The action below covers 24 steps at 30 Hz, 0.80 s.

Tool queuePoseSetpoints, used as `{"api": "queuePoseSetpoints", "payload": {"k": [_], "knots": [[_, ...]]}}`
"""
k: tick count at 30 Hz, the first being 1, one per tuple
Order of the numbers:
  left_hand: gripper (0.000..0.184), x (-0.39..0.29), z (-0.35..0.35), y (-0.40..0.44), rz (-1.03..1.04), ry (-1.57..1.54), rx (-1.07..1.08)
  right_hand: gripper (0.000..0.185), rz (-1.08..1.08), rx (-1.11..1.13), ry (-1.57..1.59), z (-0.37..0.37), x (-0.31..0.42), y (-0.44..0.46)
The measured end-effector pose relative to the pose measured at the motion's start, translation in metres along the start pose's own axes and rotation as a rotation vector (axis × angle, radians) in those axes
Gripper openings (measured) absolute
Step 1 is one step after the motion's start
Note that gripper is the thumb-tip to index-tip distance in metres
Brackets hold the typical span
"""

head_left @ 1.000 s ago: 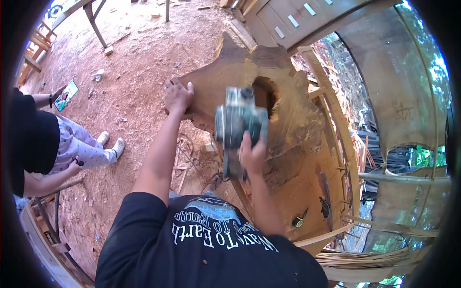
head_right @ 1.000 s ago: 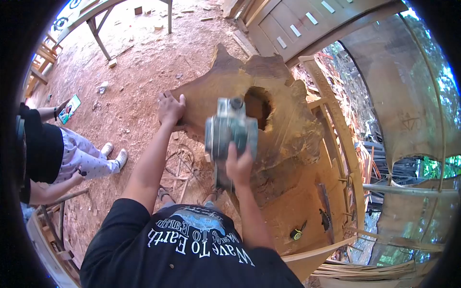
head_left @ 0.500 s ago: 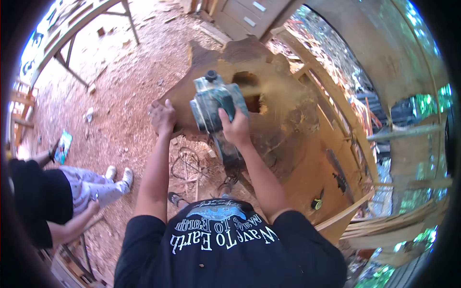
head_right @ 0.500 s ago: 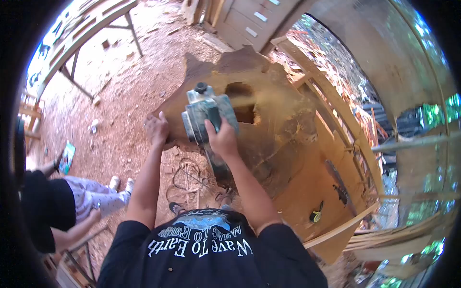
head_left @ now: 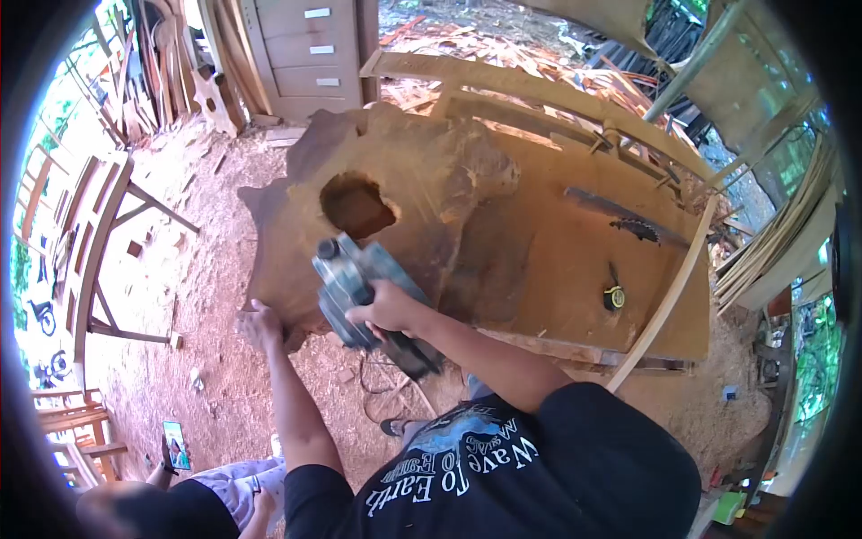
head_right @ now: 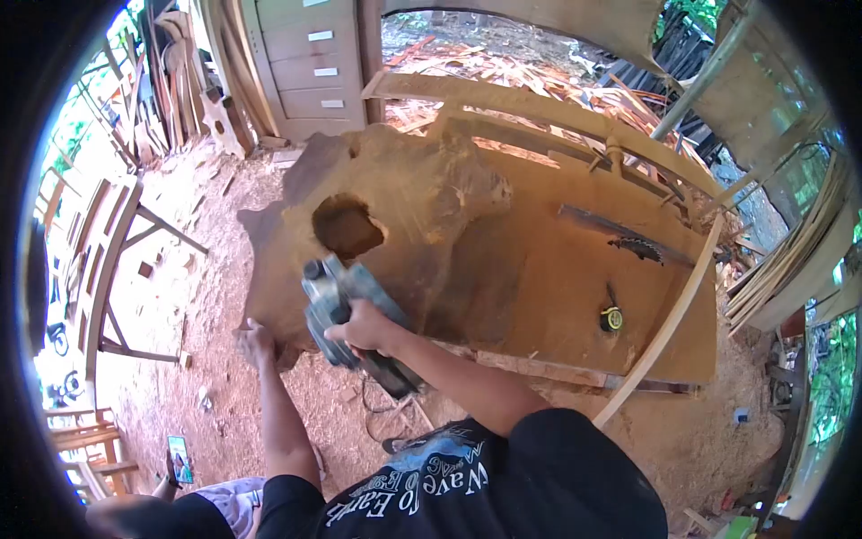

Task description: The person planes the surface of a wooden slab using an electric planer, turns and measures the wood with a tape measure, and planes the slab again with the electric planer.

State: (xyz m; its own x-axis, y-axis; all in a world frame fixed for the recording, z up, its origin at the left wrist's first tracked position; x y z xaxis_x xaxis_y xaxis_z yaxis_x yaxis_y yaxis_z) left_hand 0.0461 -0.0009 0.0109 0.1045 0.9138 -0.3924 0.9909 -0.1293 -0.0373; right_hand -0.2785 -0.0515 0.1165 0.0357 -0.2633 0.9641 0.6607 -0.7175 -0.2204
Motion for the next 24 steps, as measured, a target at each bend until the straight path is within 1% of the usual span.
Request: {"api": "queuePoseSetpoints", "payload": {"k": [1, 2, 4, 5, 6, 8, 9, 11, 12, 14, 15, 18, 20, 22, 24], "knots": [[0.072, 0.015, -0.001, -0.005, -0.016, 0.027, -0.019, 0.022, 0.039, 0.014, 0.019, -0.004, -0.016, -0.018], [0.071, 0.028, -0.003, -0.003, -0.011, 0.048, 0.014, 0.021, 0.072, 0.025, 0.044, -0.008, -0.031, -0.034], [0.069, 0.019, 0.004, 0.006, 0.034, 0.044, 0.089, 0.025, 0.06, 0.036, 0.07, -0.03, -0.026, -0.069], [0.07, 0.02, 0.005, 0.005, 0.02, 0.04, 0.089, 0.027, 0.054, 0.028, 0.089, -0.041, -0.022, -0.089], [0.07, 0.021, 0.006, 0.01, -0.001, 0.027, 0.085, 0.028, 0.05, -0.042, 0.089, -0.053, -0.014, -0.103], [0.071, 0.03, 0.017, 0.023, 0.036, 0.031, 0.016, 0.03, 0.053, -0.148, 0.099, -0.077, -0.004, -0.133], [0.071, 0.026, 0.016, 0.021, 0.044, 0.033, -0.025, 0.031, 0.01, -0.238, 0.109, -0.092, -0.007, -0.143], [0.071, 0.022, 0.008, 0.008, 0.005, 0.007, 0.004, 0.032, -0.069, -0.405, 0.131, -0.123, -0.014, -0.163], [0.071, 0.019, 0.001, 0.001, -0.015, -0.004, 0.017, 0.028, -0.08, -0.48, 0.152, -0.138, -0.014, -0.174], [0.07, 0.018, 0.0, -0.001, 0.079, 0.069, -0.069, 0.022, -0.108, -0.632, 0.194, -0.171, -0.008, -0.19], [0.07, 0.023, 0.003, -0.002, 0.12, 0.107, -0.113, 0.023, -0.123, -0.681, 0.196, -0.188, -0.007, -0.198], [0.058, 0.035, 0.014, -0.048, 0.273, 0.141, -0.631, 0.025, -0.178, -0.825, 0.201, -0.24, -0.006, -0.21], [0.043, 0.044, 0.008, -0.1, 0.358, -0.076, -0.517, 0.027, -0.23, -0.925, 0.21, -0.273, -0.003, -0.214], [0.04, 0.065, 0.011, -0.155, 0.332, -0.41, -0.363, 0.028, -0.29, -0.986, 0.176, -0.311, -0.012, -0.214], [0.044, 0.109, 0.048, -0.187, -0.047, -0.693, -0.095, 0.029, -0.33, -1.017, 0.142, -0.343, -0.024, -0.21]]}}
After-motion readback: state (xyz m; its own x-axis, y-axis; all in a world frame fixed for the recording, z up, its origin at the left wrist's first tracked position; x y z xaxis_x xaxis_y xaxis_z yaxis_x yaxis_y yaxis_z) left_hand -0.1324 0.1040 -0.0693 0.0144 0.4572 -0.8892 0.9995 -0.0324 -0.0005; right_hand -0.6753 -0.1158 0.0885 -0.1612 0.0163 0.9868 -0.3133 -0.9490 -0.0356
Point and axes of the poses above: each hand's wrist, its own y-axis towards the middle knuckle, its own z-axis out of the palm, x = y × z, the point moved 4 cm from there along y, towards the middle knuckle, and after that the axes turned 13 degrees about -z, right-handed, at the moved point
